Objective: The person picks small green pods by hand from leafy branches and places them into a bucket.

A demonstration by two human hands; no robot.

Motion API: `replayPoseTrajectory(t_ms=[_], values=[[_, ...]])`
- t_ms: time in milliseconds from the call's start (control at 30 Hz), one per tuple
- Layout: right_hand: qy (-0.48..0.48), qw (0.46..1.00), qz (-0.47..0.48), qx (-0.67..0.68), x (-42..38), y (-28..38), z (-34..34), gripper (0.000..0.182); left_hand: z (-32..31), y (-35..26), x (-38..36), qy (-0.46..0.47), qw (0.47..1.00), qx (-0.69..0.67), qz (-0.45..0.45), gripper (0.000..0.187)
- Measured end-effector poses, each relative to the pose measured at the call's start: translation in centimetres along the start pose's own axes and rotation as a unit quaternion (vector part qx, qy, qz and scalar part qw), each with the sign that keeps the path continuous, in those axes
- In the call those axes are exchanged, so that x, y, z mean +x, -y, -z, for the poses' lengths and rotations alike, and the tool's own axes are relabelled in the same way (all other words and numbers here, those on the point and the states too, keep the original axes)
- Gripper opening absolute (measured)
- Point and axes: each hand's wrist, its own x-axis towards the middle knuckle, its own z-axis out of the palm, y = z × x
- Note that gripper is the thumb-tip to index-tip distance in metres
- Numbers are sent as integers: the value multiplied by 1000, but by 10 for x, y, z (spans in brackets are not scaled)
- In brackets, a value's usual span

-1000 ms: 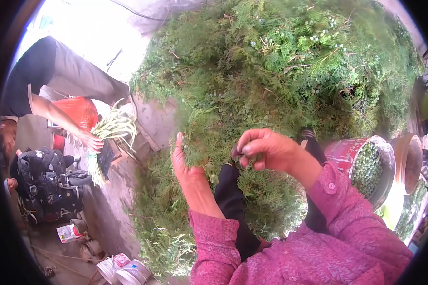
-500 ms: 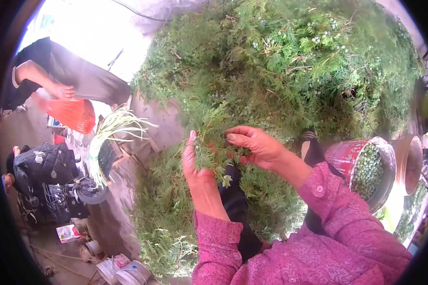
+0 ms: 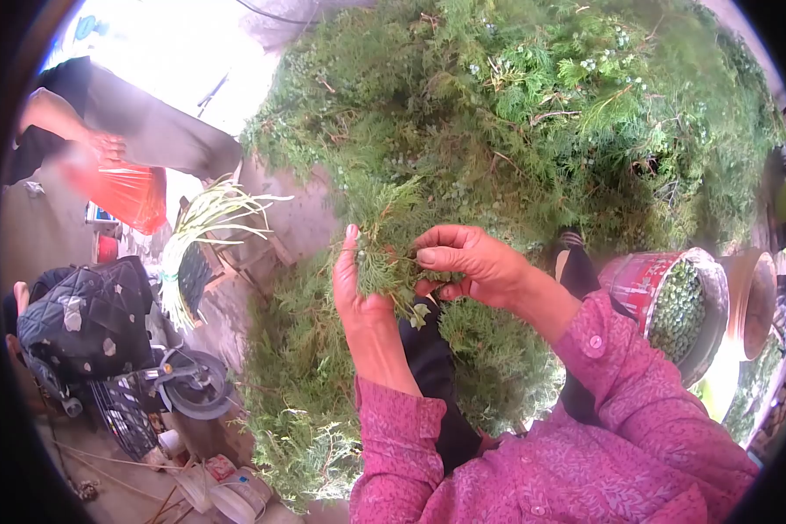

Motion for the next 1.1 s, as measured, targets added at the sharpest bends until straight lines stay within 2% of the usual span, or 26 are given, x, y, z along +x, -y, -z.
replayPoseTrajectory(t_ms=[100, 167, 200, 267, 300, 333, 367, 400, 433, 500, 533, 567, 633, 700, 833, 900, 1000, 1100], values=[[18, 999, 41, -19, 4, -6, 8, 24, 1, 0, 2, 5, 1000, 0, 6, 20], [33, 997, 68, -26, 3, -9, 9, 22, -11, 1, -1, -98, 995, 12, -28, 18], [16, 994, 89, -66, -3, -7, 4, 19, -4, 0, 1, -100, 994, 11, -30, 18], [3, 988, 109, -113, -10, -1, 1, 16, 22, -4, 18, 92, 983, -150, -44, 17], [-8, 986, 138, -92, -16, 1, 4, 13, 33, -12, 24, 90, 982, -157, -49, 17], [-18, 984, 163, -72, -20, 2, 6, 10, 48, -23, 29, 138, 985, -93, -55, 17], [-14, 985, 151, -79, -22, 5, 5, 10, 64, -28, 33, 182, 981, -28, -61, 17], [-27, 990, 122, -59, -23, 9, 3, 9, 75, -26, 44, 226, 972, -56, -28, 19], [-42, 994, 95, -38, -23, 11, 3, 9, 58, -19, 37, 220, 973, -65, -32, 19], [-19, 997, 51, -48, -15, -1, 6, 13, 6, -1, 11, -15, 995, -21, -97, 19], [-11, 1000, 9, -16, -13, -6, 4, 16, 25, -5, 23, 79, 994, -71, -35, 21], [-1, 999, -29, 16, -11, -9, 3, 19, 22, 0, 22, 78, 993, -79, -35, 21], [2, 999, -39, -4, -6, -14, 5, 25, -9, 6, 7, -38, 995, -40, -82, 22], [34, 999, -19, 19, -1, -16, 6, 29, -12, 9, 8, -44, 994, -48, -84, 23], [23, 1000, -4, 8, 6, -26, -1, 36, -8, 8, 13, -83, 991, -40, -95, 24], [80, 992, -32, 97, 6, -30, -2, 44, -8, 5, 12, -89, 989, -51, -106, 24], [66, 992, -23, 107, 10, -27, 3, 52, -3, 0, 9, -91, 987, -74, -113, 24], [44, 989, -35, 133, 9, -27, -1, 51, -2, -3, 6, -85, 987, -74, -113, 25]])
